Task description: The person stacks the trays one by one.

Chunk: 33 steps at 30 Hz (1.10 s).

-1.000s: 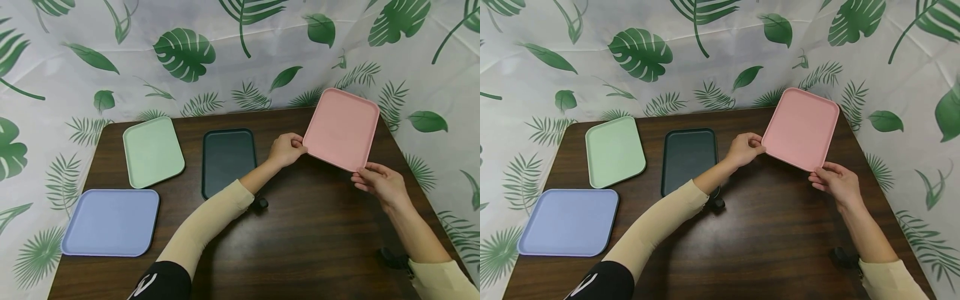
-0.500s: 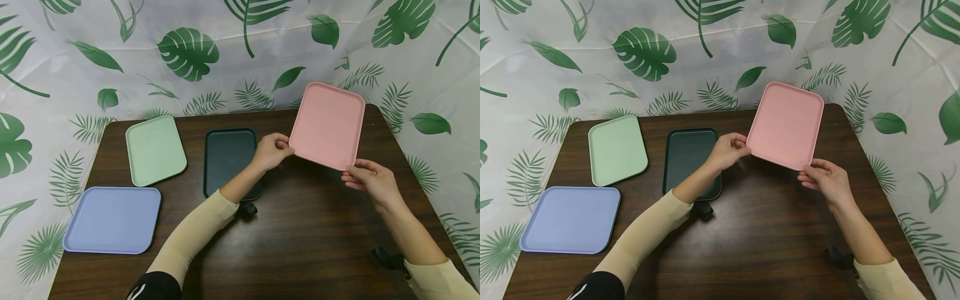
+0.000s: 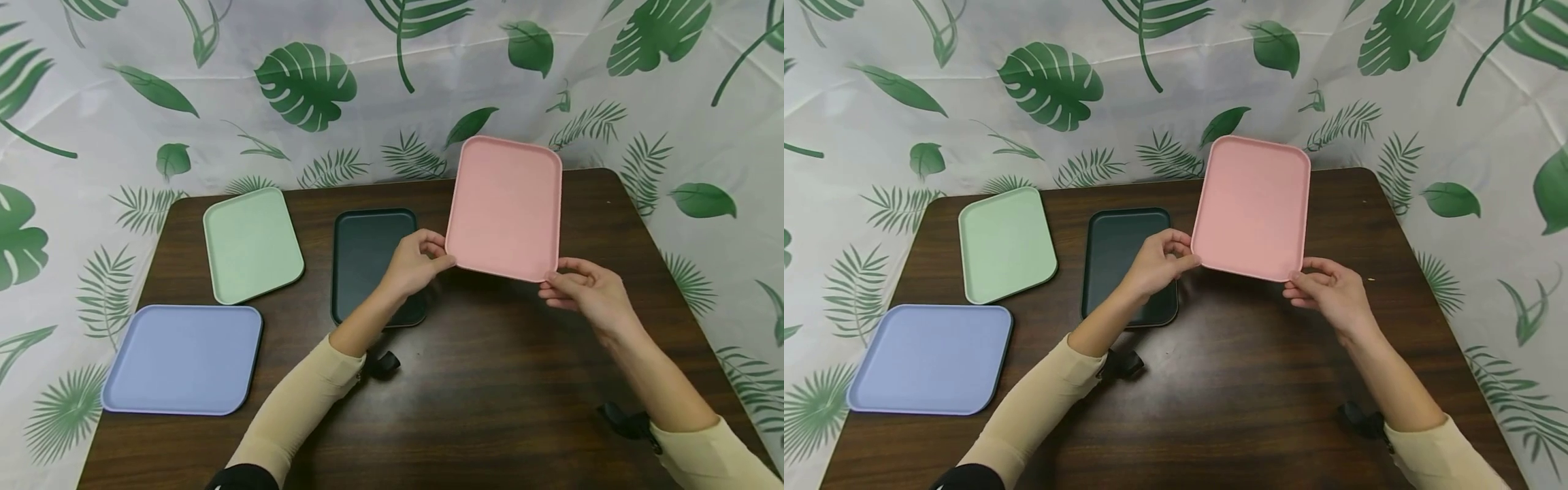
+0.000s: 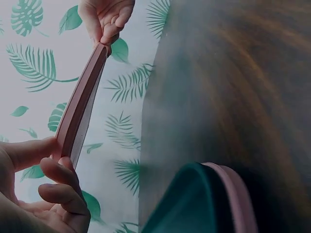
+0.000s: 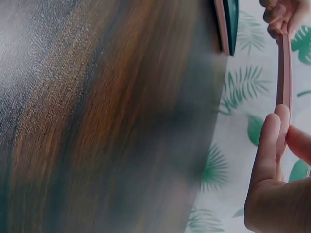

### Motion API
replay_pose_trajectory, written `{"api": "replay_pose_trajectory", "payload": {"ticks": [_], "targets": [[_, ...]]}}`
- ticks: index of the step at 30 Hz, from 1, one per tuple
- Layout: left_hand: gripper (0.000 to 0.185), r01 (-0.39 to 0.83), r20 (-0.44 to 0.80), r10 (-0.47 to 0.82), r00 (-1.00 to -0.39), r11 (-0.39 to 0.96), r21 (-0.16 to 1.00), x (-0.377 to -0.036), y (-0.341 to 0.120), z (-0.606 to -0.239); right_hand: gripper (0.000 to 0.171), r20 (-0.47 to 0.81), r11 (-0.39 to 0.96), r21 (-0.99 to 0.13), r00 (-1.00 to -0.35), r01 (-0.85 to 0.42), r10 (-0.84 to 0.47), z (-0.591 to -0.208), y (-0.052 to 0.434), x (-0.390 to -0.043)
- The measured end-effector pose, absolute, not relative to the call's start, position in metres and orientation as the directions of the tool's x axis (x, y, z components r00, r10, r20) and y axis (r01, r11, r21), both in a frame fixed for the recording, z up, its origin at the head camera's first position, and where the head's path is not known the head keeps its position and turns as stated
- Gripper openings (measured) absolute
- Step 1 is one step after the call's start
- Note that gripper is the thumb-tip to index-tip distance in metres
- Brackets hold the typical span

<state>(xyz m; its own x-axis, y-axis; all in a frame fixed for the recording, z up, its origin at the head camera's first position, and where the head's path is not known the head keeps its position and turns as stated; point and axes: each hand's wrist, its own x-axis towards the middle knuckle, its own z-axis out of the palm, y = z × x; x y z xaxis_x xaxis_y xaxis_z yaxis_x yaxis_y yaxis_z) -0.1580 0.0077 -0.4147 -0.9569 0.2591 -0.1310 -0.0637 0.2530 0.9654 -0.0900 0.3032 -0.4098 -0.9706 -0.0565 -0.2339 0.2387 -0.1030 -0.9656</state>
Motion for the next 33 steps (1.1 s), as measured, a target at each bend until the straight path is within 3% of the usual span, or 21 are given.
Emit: {"api": "replay_pose_trajectory", "payload": {"ticks": [7, 33], "targets": [[0.026, -0.101, -0.143, 0.232, -0.962, 0.182, 0.978, -0.144, -0.01, -0.418, 0.038, -0.243, -0.03, -0.969, -0.966, 0.246, -0.086, -0.412, 0.29, -0.093], [0.027, -0.155, -0.166, 0.073, -0.983, 0.134, 0.979, -0.098, -0.081, -0.433, 0.047, -0.29, 0.167, -0.951, -0.936, 0.26, -0.199, -0.424, 0.224, -0.102]]}}
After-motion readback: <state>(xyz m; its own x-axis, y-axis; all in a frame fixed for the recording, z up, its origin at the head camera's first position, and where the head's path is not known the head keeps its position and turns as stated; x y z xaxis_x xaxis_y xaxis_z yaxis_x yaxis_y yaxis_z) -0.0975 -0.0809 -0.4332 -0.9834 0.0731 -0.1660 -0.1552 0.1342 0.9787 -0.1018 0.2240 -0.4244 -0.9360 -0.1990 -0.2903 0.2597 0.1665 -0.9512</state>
